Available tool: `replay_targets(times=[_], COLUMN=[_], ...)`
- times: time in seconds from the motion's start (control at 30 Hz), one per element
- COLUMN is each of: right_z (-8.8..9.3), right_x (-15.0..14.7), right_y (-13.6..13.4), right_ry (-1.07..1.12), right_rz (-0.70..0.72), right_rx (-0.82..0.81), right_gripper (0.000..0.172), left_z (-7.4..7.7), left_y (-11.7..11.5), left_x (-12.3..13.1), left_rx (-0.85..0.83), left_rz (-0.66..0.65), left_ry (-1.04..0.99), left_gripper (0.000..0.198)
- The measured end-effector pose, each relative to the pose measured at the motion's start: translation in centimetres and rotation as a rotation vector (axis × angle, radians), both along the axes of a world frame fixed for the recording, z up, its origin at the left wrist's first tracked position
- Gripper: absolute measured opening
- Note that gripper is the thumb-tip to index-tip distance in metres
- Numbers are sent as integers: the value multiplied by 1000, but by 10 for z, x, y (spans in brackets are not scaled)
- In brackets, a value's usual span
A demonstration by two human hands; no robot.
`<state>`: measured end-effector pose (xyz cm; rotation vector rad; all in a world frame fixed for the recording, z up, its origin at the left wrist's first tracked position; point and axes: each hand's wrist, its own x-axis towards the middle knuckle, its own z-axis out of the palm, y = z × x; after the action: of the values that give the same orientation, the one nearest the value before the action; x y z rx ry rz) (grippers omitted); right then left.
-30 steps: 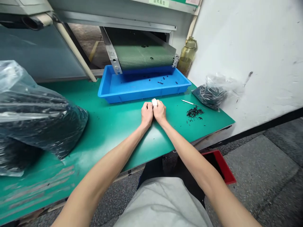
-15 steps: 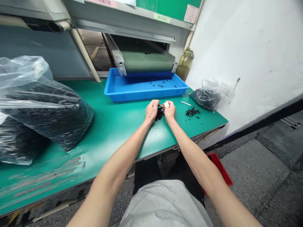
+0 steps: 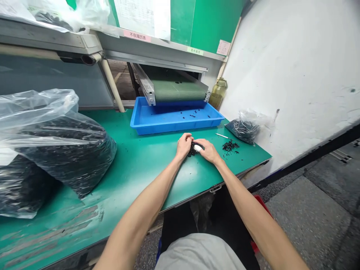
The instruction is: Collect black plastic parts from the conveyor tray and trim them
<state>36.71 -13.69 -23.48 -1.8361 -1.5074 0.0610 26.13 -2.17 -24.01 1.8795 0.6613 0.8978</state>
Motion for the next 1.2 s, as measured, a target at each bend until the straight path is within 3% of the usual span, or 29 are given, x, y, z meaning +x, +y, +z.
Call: replay_targets(times=[0.2, 0.33, 0.47, 0.53, 0.7, 0.77, 0.87, 0.97, 1.2], right_z=[-1, -4, 6, 16, 45, 50, 49, 42, 41], right_x=[4, -2, -2, 16, 101, 128, 145, 144, 138], right_y=[-23, -42, -52, -51, -33, -21, -8, -5, -13], right_ry=[-187, -255, -316, -336, -382, -402, -441, -507, -647], right_rz=[4, 4, 36, -41, -360, -382, -337, -292, -191], right_rx=[-140, -173, -195, -215, -400, -516, -634, -647, -508], right_gripper=[54, 52, 47, 49, 43, 32, 22, 27, 39], left_z=[10, 16, 22, 23, 17, 16, 17, 20, 18], left_y=[1, 0, 1, 4, 10, 10, 8, 3, -25], left_x=[-45, -79, -99, -103, -101, -100, -101, -105, -118], left_rx=[289, 394, 526, 555, 460, 444, 476, 560, 675], left_rz=[-294, -390, -474, -415, -49, 37, 108, 76, -166], left_ry=[277, 425, 528, 458, 191, 157, 126, 136, 319], left_gripper=[30, 40, 45, 40, 33, 29, 24, 18, 17])
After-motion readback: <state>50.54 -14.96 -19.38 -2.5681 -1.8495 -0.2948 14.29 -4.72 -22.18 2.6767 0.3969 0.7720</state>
